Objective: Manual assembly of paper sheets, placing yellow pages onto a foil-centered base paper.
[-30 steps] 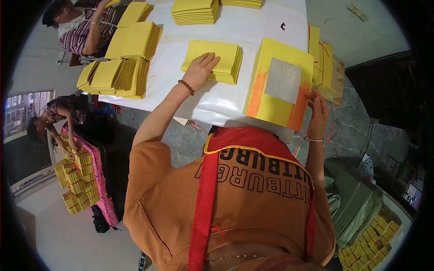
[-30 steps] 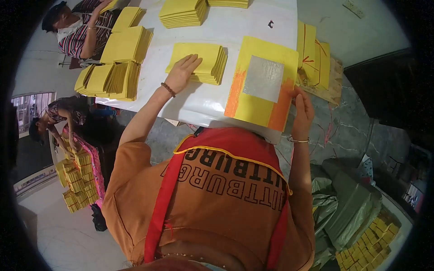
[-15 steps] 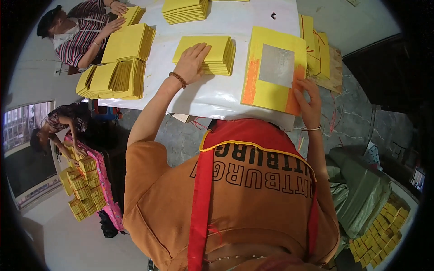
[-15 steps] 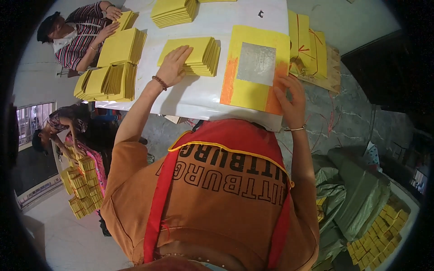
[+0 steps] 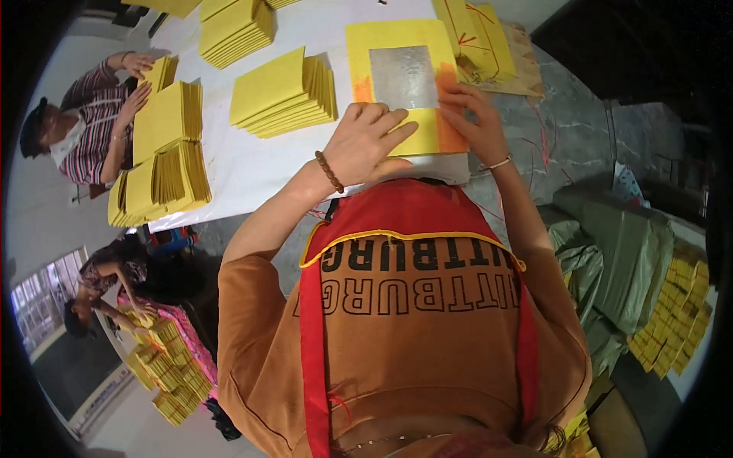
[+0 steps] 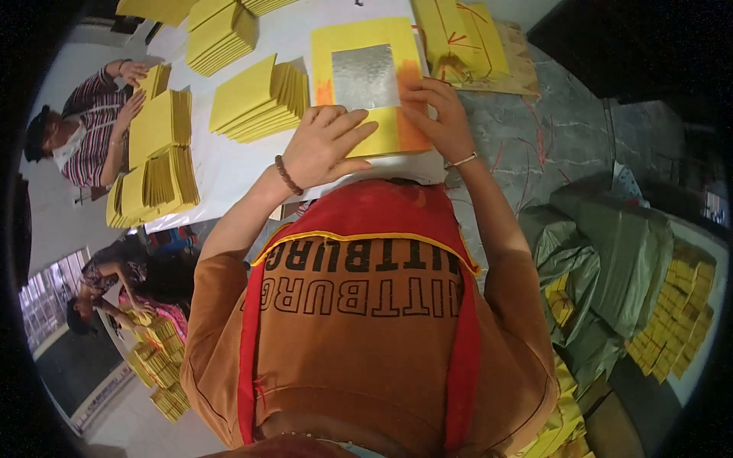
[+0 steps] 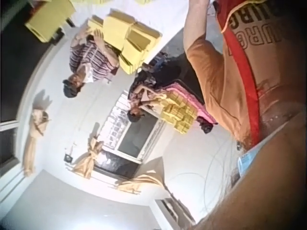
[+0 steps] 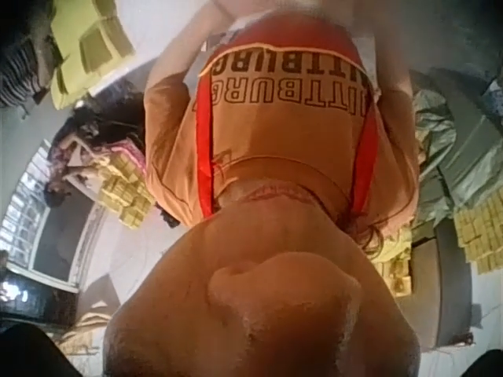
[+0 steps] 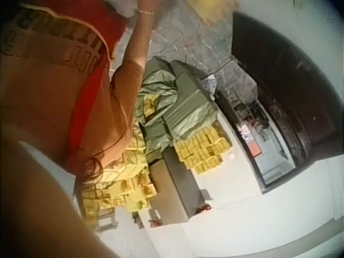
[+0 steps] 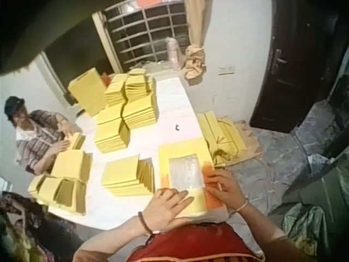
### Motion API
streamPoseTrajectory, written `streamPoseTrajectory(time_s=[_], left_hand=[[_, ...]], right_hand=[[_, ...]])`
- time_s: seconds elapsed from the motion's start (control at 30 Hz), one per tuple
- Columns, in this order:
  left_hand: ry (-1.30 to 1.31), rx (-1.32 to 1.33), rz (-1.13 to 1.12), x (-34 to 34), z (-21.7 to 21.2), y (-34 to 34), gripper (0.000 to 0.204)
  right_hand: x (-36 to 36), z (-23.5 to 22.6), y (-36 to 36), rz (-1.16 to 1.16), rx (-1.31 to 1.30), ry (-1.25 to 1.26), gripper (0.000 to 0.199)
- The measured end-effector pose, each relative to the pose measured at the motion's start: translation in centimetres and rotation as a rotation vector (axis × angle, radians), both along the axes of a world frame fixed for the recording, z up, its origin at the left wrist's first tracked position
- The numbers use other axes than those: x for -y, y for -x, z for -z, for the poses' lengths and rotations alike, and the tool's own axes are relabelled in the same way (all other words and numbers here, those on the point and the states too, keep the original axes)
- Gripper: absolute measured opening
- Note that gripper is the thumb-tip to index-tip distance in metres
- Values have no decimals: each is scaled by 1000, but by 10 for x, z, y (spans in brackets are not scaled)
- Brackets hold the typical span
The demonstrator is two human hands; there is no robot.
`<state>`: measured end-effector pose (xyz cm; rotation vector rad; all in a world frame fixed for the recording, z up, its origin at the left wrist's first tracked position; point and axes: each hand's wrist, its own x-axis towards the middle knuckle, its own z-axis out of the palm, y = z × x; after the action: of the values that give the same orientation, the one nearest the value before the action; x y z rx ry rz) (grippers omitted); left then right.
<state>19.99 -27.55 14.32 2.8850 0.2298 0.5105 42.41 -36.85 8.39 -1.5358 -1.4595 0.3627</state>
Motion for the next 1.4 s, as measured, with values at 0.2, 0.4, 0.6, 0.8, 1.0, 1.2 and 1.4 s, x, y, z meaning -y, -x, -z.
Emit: streamPoseTrajectory(time_s=[0.2, 0.4, 0.6, 0.8, 1.0, 1.2, 1.4], left_hand=[[65, -35, 89, -3, -5, -11, 31], [355, 54, 55, -16, -1, -17, 18], [593, -81, -61, -18, -12, -19, 18], [721, -107, -70, -24, -7, -19, 19], [701, -37, -28, -25, -4, -18, 18], [869, -98, -120, -26, -1, -20, 17], [979, -128, -138, -30, 2, -22, 17]], right_hand=[[1, 9, -4, -29, -89, -4, 20], [4, 9, -7, -59, -462, 105, 23], [0, 14, -7, -38, -542, 114, 26], [-1, 13, -7, -52, -517, 105, 24], [-1, 10, -6, -45, -463, 114, 22], [-2, 14, -8, -50, -498, 98, 22], [-1, 15, -9, -80, -560, 78, 26]])
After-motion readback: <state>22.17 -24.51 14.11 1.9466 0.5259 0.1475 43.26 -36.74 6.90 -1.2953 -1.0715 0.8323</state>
